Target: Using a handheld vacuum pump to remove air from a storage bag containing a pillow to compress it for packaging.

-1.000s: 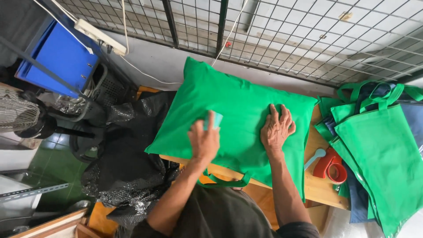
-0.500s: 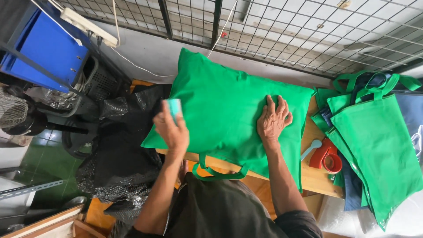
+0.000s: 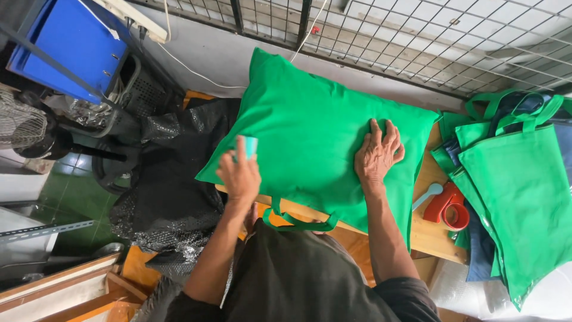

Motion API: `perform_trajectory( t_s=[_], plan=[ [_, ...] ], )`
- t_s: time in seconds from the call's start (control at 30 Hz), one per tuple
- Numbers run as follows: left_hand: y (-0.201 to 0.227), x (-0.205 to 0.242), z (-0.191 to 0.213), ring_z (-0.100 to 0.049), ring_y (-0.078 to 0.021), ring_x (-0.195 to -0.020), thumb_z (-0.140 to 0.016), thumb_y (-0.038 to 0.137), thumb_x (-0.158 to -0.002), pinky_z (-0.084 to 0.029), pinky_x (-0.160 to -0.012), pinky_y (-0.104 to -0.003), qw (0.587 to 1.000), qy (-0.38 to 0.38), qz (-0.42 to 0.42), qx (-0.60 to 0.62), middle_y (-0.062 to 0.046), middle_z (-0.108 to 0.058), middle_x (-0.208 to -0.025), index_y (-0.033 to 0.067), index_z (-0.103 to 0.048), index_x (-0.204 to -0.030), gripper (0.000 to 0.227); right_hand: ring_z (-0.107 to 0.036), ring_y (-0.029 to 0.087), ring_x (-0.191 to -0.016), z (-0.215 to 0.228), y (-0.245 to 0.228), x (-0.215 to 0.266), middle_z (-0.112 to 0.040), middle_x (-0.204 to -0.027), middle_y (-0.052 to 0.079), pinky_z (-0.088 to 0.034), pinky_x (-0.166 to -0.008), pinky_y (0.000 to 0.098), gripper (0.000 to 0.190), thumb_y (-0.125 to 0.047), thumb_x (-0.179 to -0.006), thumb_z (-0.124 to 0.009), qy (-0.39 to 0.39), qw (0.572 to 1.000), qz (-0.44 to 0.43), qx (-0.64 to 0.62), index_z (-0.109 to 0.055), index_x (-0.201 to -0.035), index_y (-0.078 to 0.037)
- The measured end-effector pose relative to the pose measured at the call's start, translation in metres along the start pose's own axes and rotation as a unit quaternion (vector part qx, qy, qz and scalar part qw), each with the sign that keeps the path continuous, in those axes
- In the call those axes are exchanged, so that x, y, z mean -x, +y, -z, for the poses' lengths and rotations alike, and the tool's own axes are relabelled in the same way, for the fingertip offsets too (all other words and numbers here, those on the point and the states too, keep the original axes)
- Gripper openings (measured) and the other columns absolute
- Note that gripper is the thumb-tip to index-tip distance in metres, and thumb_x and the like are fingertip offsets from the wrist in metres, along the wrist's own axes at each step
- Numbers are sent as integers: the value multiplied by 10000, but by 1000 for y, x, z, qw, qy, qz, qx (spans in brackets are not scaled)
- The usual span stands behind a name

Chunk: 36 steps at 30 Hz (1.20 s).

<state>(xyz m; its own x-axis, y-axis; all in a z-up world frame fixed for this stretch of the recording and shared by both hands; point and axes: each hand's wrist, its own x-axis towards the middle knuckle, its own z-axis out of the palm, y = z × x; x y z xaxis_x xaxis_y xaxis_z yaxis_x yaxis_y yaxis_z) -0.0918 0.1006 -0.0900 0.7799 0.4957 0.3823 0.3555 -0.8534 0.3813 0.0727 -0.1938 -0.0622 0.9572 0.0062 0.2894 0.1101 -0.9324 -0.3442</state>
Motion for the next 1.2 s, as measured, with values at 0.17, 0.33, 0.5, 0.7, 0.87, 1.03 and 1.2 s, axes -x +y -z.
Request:
perform_trajectory(
  t_s=[0.17,0.33,0.5,0.7,0.87,1.03,1.2],
  plan=[
    [-100,5,-23,-568,-451,-997,-599,270,-1012,-426,-724,-580,992,45,120,19,-203,-487,-1096,136,-407,-1567,603,-271,292,-1477,-2,6,2,-359,-1531,57,-169,-1116,582,350,-305,-1088,-457,11,1000,6,4,-531,-1429,-289],
    [8,23,5,-503,-360,-1059,-531,318,-1030,-401,-851,-506,987,113,56,95,-145,-445,-1160,138,-361,-1597,618,-269,283,-1476,-2,6,-3,-354,-1527,48,-169,-1117,590,344,-293,-1084,-470,14,1000,6,0,-529,-1423,-294],
    [123,87,-44,-584,-230,-940,-670,394,-925,-434,-830,-438,949,-2,-248,197,-91,-547,-1070,322,-397,-1601,732,-264,282,-1468,-3,9,-3,-343,-1524,49,-162,-1117,583,358,-281,-1089,-444,11,1000,11,-2,-512,-1440,-292],
    [55,47,-27,-561,-342,-895,-674,354,-918,-422,-693,-496,990,82,-117,21,-171,-527,-1096,119,-443,-1550,713,-253,302,-1465,-3,10,-4,-332,-1523,57,-164,-1108,599,369,-267,-1086,-444,3,1000,17,-10,-513,-1448,-279],
    [-31,39,-4,-501,-399,-996,-484,355,-1060,-410,-825,-524,993,86,53,68,-214,-464,-1188,-11,-221,-1619,718,-260,299,-1462,-3,4,-3,-346,-1518,60,-164,-1100,592,354,-266,-1086,-457,17,1000,16,5,-526,-1433,-267],
    [61,73,-14,-540,-332,-963,-636,279,-897,-399,-816,-448,974,106,-95,178,-188,-554,-1137,-45,-478,-1427,640,-263,292,-1461,-4,7,-4,-343,-1512,50,-160,-1107,579,344,-283,-1090,-446,13,1000,12,6,-516,-1427,-276],
    [96,101,-57,-607,-302,-931,-667,337,-854,-451,-753,-442,953,-2,-234,194,-139,-581,-1096,75,-496,-1354,590,-284,291,-1450,0,9,-1,-357,-1500,58,-183,-1096,568,348,-263,-1092,-450,19,1000,23,-6,-526,-1431,-265]
  ],
)
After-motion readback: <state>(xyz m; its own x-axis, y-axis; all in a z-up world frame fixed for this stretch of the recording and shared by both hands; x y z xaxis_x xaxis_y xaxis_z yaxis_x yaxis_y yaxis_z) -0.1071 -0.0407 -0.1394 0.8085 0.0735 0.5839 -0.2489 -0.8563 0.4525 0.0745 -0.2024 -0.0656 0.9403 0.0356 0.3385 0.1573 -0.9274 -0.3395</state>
